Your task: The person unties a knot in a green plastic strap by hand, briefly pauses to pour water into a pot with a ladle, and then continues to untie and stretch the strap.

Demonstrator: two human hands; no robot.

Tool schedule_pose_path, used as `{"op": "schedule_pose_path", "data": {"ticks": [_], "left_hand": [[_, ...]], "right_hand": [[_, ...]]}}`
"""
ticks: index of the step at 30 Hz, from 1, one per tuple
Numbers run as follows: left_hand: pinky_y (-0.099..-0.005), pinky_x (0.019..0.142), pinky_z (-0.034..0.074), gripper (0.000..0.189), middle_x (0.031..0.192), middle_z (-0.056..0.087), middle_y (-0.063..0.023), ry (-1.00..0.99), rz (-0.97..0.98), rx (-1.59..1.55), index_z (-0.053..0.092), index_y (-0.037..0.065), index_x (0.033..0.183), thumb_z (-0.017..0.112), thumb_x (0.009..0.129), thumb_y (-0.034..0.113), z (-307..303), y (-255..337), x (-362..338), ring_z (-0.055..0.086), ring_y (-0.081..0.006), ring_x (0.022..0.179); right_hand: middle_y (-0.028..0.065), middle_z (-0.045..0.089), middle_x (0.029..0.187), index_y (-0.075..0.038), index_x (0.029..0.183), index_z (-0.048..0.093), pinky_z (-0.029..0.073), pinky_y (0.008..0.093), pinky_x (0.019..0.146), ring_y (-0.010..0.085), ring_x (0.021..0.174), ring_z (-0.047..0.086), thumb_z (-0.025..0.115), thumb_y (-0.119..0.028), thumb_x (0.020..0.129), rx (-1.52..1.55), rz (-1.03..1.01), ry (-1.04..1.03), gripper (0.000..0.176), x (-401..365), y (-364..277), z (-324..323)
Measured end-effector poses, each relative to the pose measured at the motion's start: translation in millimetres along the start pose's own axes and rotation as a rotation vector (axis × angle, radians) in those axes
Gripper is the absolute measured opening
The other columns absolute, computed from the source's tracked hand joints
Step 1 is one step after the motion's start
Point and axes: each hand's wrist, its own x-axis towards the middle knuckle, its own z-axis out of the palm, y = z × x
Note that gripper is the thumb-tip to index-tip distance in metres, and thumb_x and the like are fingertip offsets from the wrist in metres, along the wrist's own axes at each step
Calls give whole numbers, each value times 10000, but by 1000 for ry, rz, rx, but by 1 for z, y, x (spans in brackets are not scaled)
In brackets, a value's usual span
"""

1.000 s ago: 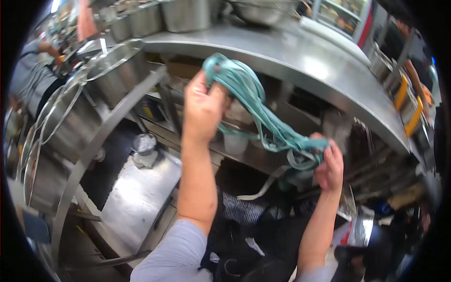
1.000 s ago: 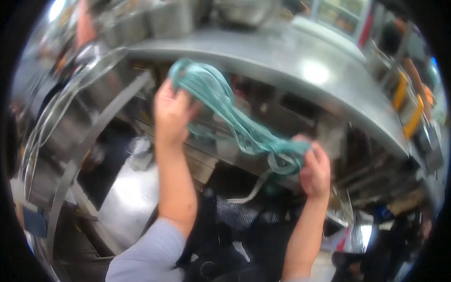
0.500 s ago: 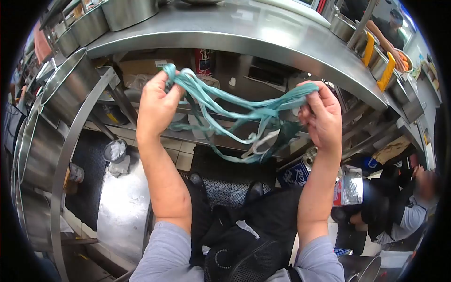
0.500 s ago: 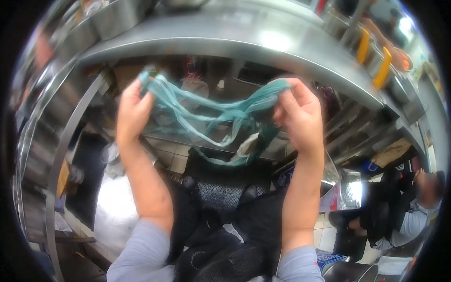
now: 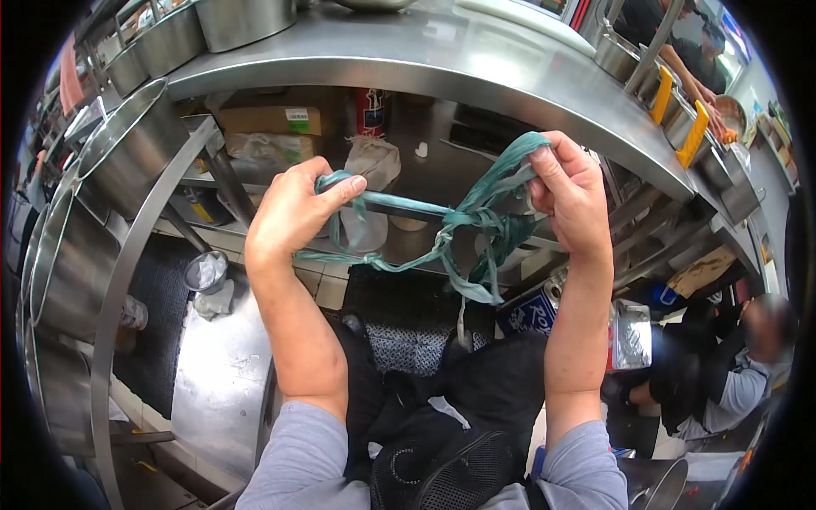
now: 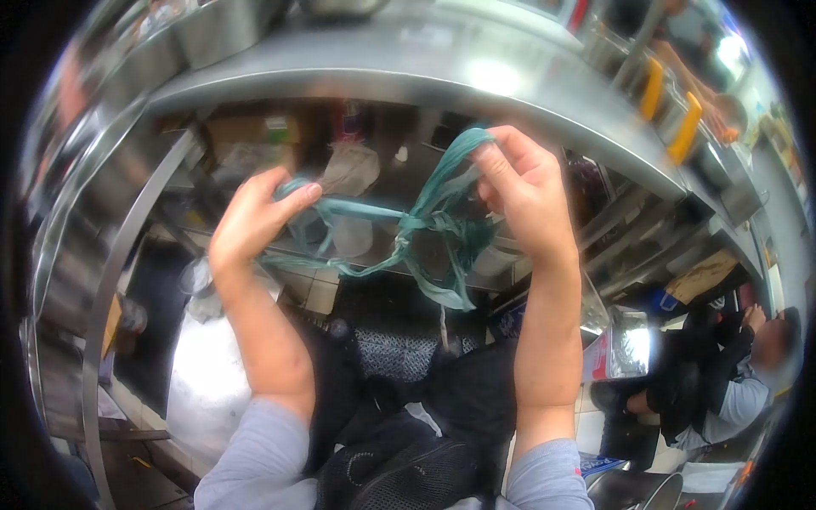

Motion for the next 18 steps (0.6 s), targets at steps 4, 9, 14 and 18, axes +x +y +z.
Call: {"op": "schedule_pose_path", "data": {"ticks": [4,9,14,18], "left_hand": [[-395,760,535,663,884,705,-165,111,126,-141,558,8,1201,850,783,433,6,11,-8,673,-258,756],[-385,989,493,843,1303,616,-179,-26,408,-293,497,12,1360,917,691,305,28,45,-12,624,-293,1139],[-443,881,519,632,1090,671,-250,-361,591,-207,679,-22,1112,837,745,467,69,44,1,651,-404,1005],[-395,801,529,395,953,707,-198,-411,457,-290,702,-27,1031,750,864,328,90,38,13,688,-335,888]], "right_hand": [[63,681,829,-47,1180,639,331,161,488,27,556,457,582,-176,1033,171,18,-85,204,0,-12,9],[182,711,965,-35,1322,547,336,154,462,40,515,436,504,-150,1052,294,48,-146,296,0,-16,23],[181,708,956,-38,1351,528,334,152,455,39,505,434,484,-129,1051,406,63,-192,316,1,-19,30],[117,692,854,-38,1330,555,325,161,452,32,492,423,523,-148,1038,364,78,-156,314,4,-17,21]]}}
